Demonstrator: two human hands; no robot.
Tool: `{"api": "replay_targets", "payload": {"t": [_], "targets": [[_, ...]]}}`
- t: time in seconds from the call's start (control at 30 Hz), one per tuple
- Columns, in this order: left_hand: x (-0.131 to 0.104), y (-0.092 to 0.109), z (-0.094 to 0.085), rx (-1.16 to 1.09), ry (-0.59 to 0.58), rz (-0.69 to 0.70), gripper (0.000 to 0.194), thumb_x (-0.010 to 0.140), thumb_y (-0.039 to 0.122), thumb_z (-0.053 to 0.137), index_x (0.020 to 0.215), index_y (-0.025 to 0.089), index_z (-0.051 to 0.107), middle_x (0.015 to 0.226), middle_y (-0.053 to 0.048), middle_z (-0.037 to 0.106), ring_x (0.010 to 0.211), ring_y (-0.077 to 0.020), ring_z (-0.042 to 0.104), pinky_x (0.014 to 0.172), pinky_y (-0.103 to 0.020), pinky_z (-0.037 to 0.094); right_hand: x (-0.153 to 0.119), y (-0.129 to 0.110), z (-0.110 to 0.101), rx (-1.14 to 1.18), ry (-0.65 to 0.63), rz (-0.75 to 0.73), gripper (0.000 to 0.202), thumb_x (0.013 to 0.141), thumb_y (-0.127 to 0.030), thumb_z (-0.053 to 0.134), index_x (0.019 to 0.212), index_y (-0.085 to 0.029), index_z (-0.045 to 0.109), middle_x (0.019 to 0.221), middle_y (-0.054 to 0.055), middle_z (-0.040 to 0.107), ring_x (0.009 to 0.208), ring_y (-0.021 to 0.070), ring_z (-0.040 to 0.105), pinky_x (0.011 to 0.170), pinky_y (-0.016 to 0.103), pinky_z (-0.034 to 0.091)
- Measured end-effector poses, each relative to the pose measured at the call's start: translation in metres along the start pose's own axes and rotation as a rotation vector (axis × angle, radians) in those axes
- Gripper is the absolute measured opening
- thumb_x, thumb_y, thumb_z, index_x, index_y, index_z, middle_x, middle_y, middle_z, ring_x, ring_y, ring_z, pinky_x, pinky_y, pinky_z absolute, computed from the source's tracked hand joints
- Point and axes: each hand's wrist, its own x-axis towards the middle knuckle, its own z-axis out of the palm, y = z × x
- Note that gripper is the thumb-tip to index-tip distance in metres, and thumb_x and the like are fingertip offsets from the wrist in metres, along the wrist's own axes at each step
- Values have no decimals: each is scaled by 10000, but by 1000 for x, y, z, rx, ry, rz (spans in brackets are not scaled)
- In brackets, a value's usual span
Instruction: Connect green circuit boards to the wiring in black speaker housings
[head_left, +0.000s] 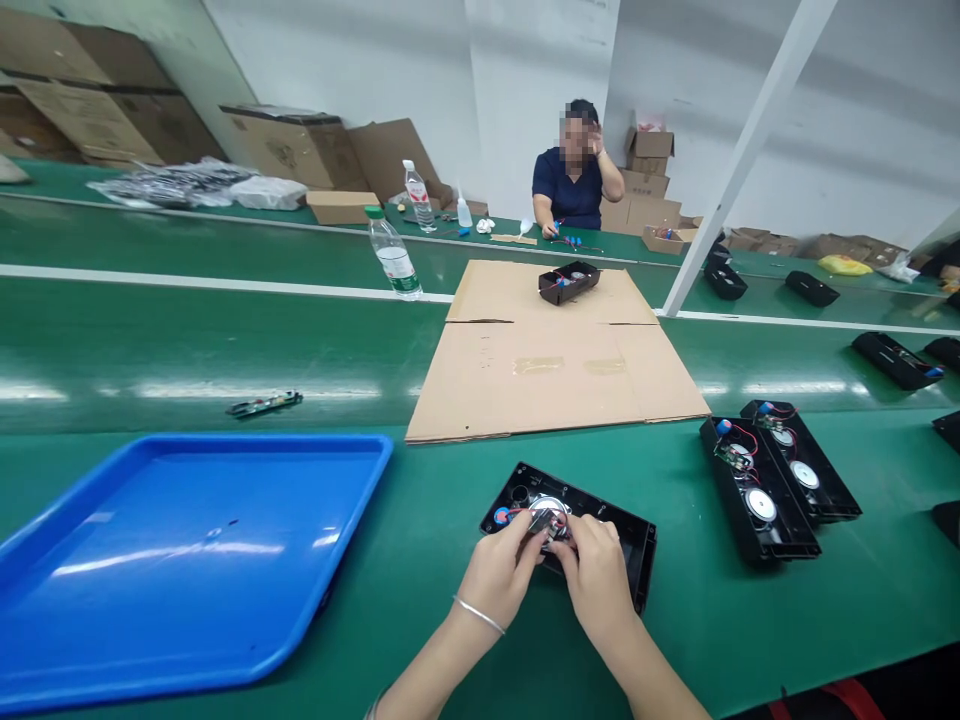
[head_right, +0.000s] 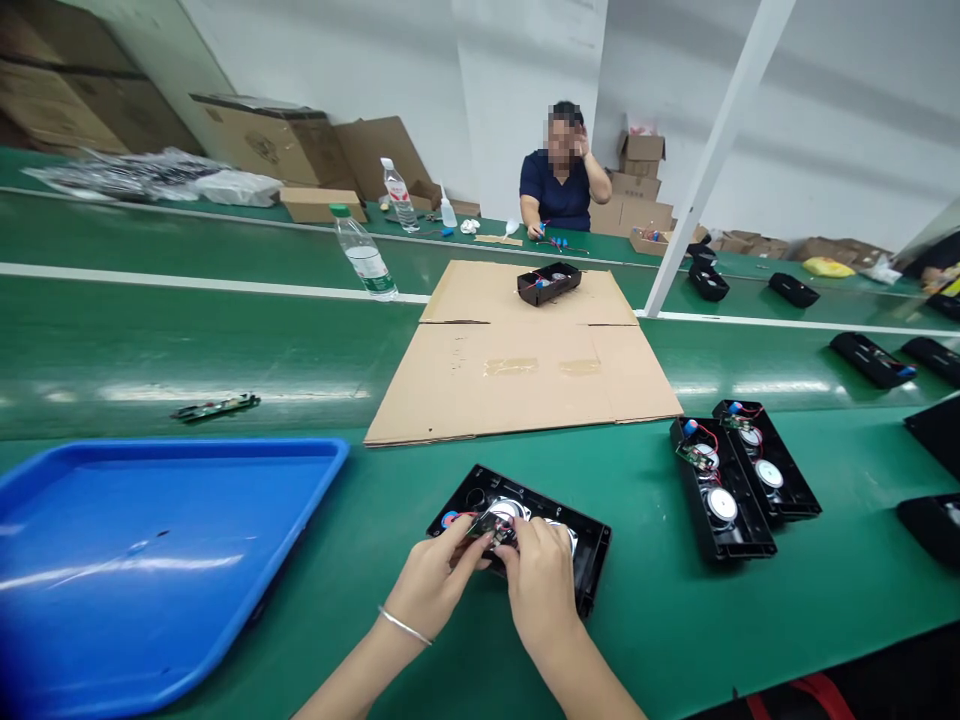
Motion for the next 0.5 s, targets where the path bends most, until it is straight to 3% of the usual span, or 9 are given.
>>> {"api": "replay_targets", "payload": {"t": [0.27,0.37,0.43,0.5], "targets": [[-7,5,6,-8,23,13,158,751,379,536,703,232,566,627,-11,686,592,-206,687,567,-269,584,-3,4,-10,-2,8,9,218,808,-168,594,1021,-212,589,857,39,626,770,207,582,673,327,474],[-7,2,4,-3,66,-5,193,742,405,540,654,235,516,602,-4,674,582,-204,688,558,-258,584,-4,9,-24,-101,5,50,630,618,-250,785,1186,-243,512,1138,101,556,979,296,552,802,439,465],[-6,1,2,8,111,-20,232,741,432,537,625,239,481,584,3,660,580,-203,687,561,-256,586,-3,12,-30,-183,-58,60,1009,406,-337,877,1297,-233,416,1314,163,421,1156,399,425,908,566,370],[-5,2,0,19,139,-28,250,738,455,540,624,241,478,582,10,658,582,-203,688,556,-253,588,-2,14,-31,-239,-148,59,1180,297,-346,894,1342,-217,362,1363,197,356,1226,445,324,966,634,254]]}}
